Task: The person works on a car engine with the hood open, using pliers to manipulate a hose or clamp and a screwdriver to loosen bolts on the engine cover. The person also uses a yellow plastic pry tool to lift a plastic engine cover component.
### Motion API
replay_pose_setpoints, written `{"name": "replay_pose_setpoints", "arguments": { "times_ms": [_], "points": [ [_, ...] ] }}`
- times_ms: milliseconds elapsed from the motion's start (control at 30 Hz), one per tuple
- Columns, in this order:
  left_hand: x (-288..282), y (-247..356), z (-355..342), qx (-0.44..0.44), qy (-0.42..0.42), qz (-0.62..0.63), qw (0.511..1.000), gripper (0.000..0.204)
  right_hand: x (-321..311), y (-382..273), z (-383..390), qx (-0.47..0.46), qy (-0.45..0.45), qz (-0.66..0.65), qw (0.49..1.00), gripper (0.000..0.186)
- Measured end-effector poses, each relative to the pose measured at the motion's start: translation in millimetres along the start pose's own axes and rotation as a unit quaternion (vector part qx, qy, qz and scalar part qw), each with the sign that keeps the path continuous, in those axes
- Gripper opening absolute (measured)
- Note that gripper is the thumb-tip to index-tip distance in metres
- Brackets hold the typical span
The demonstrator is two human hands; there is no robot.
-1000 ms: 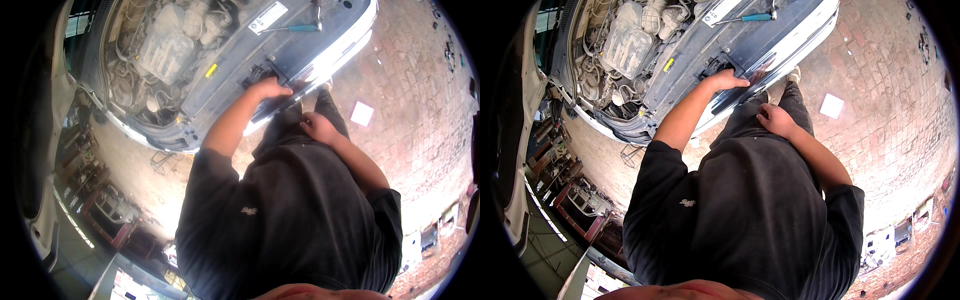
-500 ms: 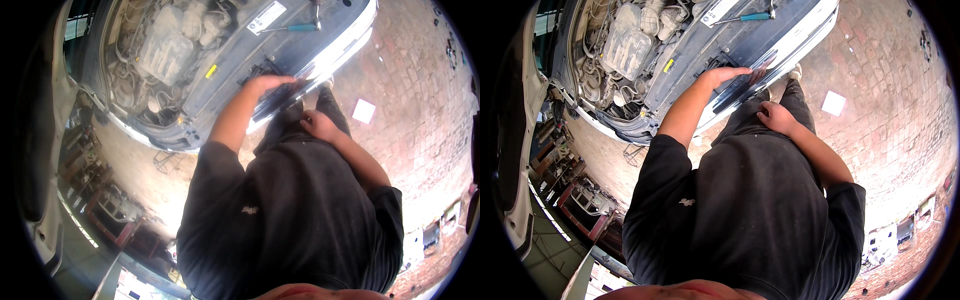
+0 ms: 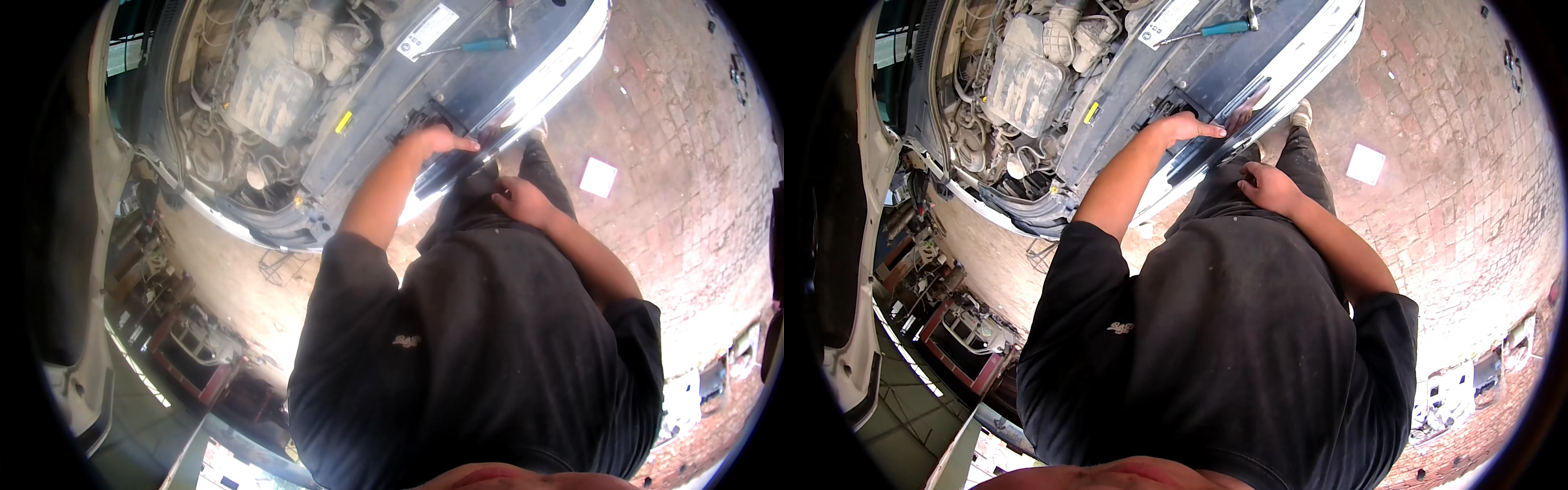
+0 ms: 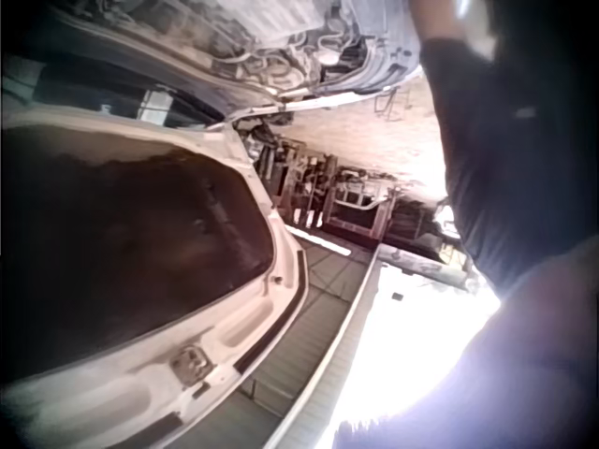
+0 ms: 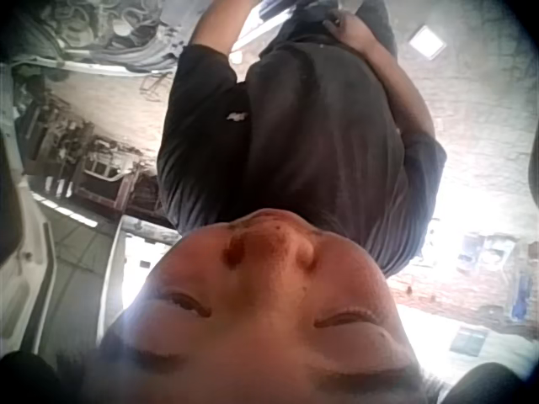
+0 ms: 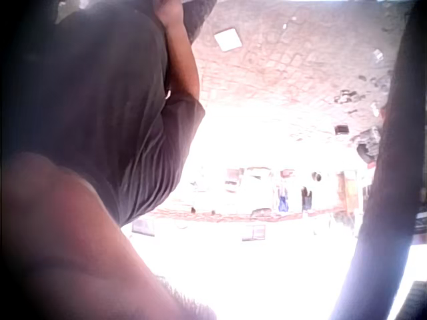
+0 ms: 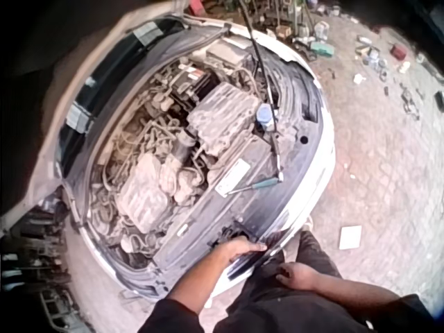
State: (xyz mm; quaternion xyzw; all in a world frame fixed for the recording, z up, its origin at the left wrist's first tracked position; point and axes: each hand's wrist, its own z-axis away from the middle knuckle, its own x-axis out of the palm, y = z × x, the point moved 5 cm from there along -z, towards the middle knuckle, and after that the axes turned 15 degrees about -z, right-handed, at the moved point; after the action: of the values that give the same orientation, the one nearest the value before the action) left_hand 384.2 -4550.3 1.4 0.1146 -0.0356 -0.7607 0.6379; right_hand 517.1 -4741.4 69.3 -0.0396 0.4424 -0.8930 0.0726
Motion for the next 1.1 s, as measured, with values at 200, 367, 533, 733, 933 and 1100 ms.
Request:
{"name": "replay_pose_setpoints", "arguments": {
  "times_ms": [200,367,533,733,933,1100],
  "points": [
    [3,-6,-3,0.067,0.072,-0.016,0.995,0.103,-1,2,-1,0.006,-0.005,0.0,1.0,0.038],
    [5,-3,12,0.085,0.12,-0.017,0.989,0.087,2,-1,-3,0.014,-0.012,-0.005,1.0,0.038],
    [6,-10,10,0.071,0.181,-0.054,0.979,0.088,3,-6,-7,0.008,-0.017,-0.006,1.0,0.037],
    [10,-15,6,0.085,0.195,-0.007,0.977,0.089,6,-8,-14,-0.002,-0.021,-0.01,1.0,0.034],
    [21,-19,10,0.116,0.252,-0.048,0.959,0.073,-7,-37,-42,-0.077,0.077,-0.09,0.99,0.031],
    [19,-13,20,0.127,0.245,-0.052,0.96,0.065,-10,-68,-95,-0.053,0.053,-0.002,0.997,0.034]
  ]
}}
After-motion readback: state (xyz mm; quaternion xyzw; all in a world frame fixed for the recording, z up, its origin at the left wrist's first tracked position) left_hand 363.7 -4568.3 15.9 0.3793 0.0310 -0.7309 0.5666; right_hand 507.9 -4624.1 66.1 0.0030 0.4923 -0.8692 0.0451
